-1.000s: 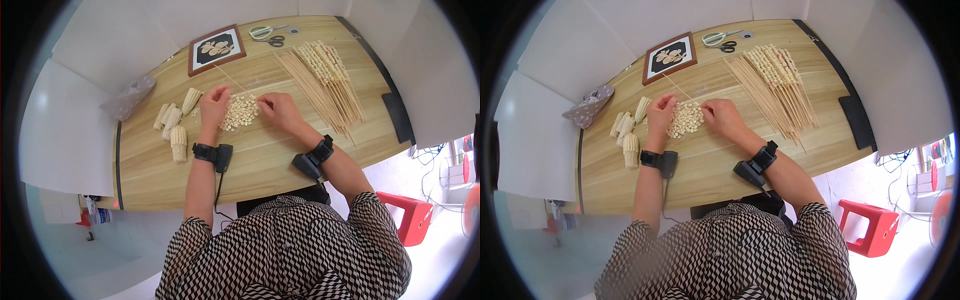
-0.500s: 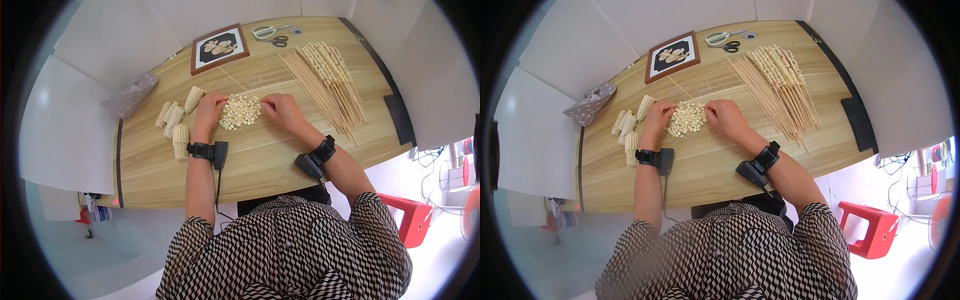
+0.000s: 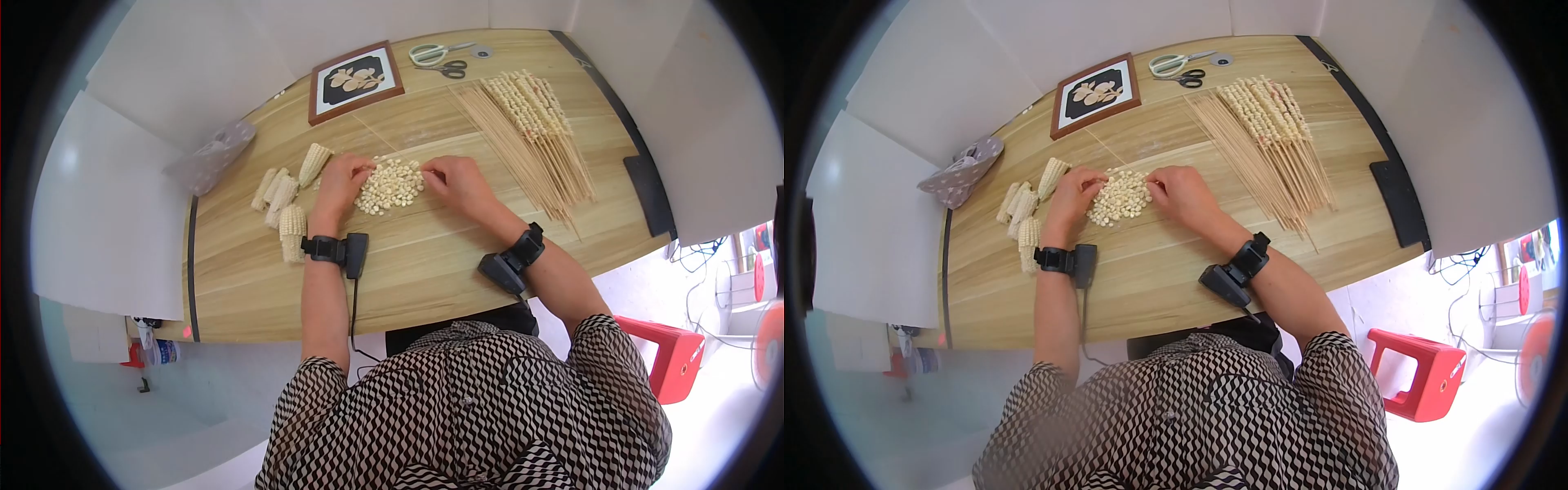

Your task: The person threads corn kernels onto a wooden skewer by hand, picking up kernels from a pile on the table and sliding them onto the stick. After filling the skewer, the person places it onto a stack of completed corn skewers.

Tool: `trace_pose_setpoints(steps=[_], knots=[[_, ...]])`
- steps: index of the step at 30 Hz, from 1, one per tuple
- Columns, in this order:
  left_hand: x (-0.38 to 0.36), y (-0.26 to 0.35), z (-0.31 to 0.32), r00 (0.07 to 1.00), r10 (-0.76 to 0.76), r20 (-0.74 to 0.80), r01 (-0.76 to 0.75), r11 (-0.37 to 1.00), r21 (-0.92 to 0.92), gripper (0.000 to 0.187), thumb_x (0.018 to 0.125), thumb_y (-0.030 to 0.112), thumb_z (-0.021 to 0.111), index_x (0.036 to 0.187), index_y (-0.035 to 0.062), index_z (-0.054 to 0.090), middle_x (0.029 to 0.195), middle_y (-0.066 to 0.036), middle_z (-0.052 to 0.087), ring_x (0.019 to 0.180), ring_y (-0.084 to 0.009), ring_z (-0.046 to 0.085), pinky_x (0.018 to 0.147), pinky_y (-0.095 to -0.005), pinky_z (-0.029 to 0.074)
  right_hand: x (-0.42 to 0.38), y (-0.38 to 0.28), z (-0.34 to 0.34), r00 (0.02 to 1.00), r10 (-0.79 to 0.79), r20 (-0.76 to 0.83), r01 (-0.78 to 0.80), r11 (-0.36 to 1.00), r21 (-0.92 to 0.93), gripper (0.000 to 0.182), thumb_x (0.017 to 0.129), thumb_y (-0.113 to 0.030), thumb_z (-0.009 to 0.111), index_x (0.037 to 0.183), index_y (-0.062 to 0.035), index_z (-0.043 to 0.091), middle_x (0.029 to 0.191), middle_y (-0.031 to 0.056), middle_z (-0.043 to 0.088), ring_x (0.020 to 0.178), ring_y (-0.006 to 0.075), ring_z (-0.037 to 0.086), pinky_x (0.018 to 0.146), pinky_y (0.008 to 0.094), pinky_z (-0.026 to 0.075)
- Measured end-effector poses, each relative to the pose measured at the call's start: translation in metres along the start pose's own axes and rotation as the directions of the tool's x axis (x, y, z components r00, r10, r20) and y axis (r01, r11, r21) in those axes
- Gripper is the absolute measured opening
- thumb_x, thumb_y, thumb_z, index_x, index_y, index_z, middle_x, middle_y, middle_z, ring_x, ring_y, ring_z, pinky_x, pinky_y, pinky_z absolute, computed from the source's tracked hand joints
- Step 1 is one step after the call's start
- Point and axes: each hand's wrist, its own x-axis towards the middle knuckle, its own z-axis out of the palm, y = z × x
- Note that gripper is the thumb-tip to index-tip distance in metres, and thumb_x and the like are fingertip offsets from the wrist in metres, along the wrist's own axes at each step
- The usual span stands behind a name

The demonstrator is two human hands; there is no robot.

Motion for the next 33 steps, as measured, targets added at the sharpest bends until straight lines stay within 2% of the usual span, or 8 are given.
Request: trace_pose_setpoints(steps=[4,10,13,19,25,28,30,33], knots=[[0.001,0.003,0.001,1.0,-0.002,-0.013,0.002,1.0,0.005,0.011,0.076,0.004,0.063,0.086,0.0,0.065,0.083,-0.015,0.062,0.076,-0.0291,0.059,0.068,-0.0348,0.046,0.0,0.002,0.001,1.0,-0.018,0.009,0.018,1.0,0.005,0.016,0.079,-0.013,0.059,0.083,0.0003,0.066,0.077,0.0187,0.063,0.071,0.0348,0.061,0.065,0.0395,0.049],[0.001,0.006,0.002,0.992,-0.107,-0.059,0.109,0.993,0.032,0.012,0.078,0.007,0.062,0.085,-0.0029,0.063,0.078,-0.017,0.063,0.072,-0.0297,0.06,0.067,-0.0345,0.046,-0.001,0.0,0.001,1.0,-0.023,-0.002,0.023,1.0,-0.008,0.016,0.079,-0.013,0.059,0.082,0.0005,0.066,0.077,0.0187,0.063,0.071,0.0347,0.061,0.066,0.04,0.049],[0.004,-0.002,0.005,0.983,-0.121,-0.137,0.124,0.992,0.015,0.013,0.081,0.008,0.06,0.085,-0.0034,0.063,0.077,-0.017,0.063,0.07,-0.0283,0.061,0.065,-0.0337,0.047,-0.001,-0.001,0.002,0.999,-0.041,-0.021,0.041,0.999,-0.002,0.015,0.079,-0.012,0.059,0.083,0.0004,0.065,0.077,0.0186,0.063,0.071,0.0347,0.061,0.065,0.0395,0.049],[0.007,-0.023,0.007,0.954,-0.195,-0.227,0.172,0.978,-0.12,0.012,0.08,0.008,0.062,0.085,-0.002,0.064,0.074,-0.015,0.064,0.067,-0.0241,0.062,0.064,-0.0319,0.047,-0.002,-0.008,0.001,1.0,0.012,0.002,-0.012,0.999,0.036,0.014,0.08,-0.011,0.059,0.085,0.0004,0.065,0.077,0.0182,0.063,0.07,0.034,0.061,0.064,0.0382,0.048],[0.004,-0.013,0.005,0.969,-0.161,-0.186,0.164,0.986,0.001,0.011,0.076,0.003,0.064,0.086,-0.0011,0.065,0.078,-0.015,0.065,0.07,-0.0246,0.063,0.066,-0.0311,0.049,-0.003,-0.008,0.002,1.0,0.003,0.013,-0.003,1.0,0.016,0.014,0.08,-0.011,0.059,0.085,0.0004,0.065,0.077,0.0183,0.063,0.07,0.0337,0.061,0.064,0.038,0.049],[0.004,-0.016,0.005,0.97,-0.088,-0.228,0.092,0.996,0.008,0.013,0.075,0.002,0.064,0.087,-0.0011,0.065,0.082,-0.016,0.065,0.073,-0.0263,0.063,0.068,-0.0329,0.049,-0.003,-0.009,0.001,1.0,0.007,0.022,-0.007,1.0,0.006,0.014,0.08,-0.011,0.059,0.085,0.0004,0.065,0.077,0.0183,0.063,0.07,0.0337,0.061,0.064,0.0379,0.049],[0.003,-0.014,0.003,0.986,0.045,-0.158,-0.025,0.991,0.128,0.015,0.074,0.003,0.065,0.088,-0.0013,0.066,0.084,-0.016,0.064,0.075,-0.028,0.062,0.069,-0.0348,0.048,-0.003,-0.009,0.0,1.0,-0.001,0.017,0.001,1.0,0.005,0.014,0.08,-0.011,0.059,0.085,0.0004,0.065,0.077,0.0183,0.063,0.07,0.0337,0.061,0.064,0.0379,0.049],[0.004,-0.015,0.005,0.987,0.06,-0.151,-0.036,0.987,0.155,0.015,0.072,0.003,0.066,0.087,-0.0013,0.065,0.083,-0.016,0.063,0.077,-0.0292,0.061,0.071,-0.036,0.048,-0.003,-0.009,0.0,1.0,-0.009,0.016,0.009,1.0,0.001,0.014,0.08,-0.012,0.059,0.084,0.0002,0.065,0.077,0.0183,0.063,0.071,0.0337,0.061,0.064,0.038,0.049]])
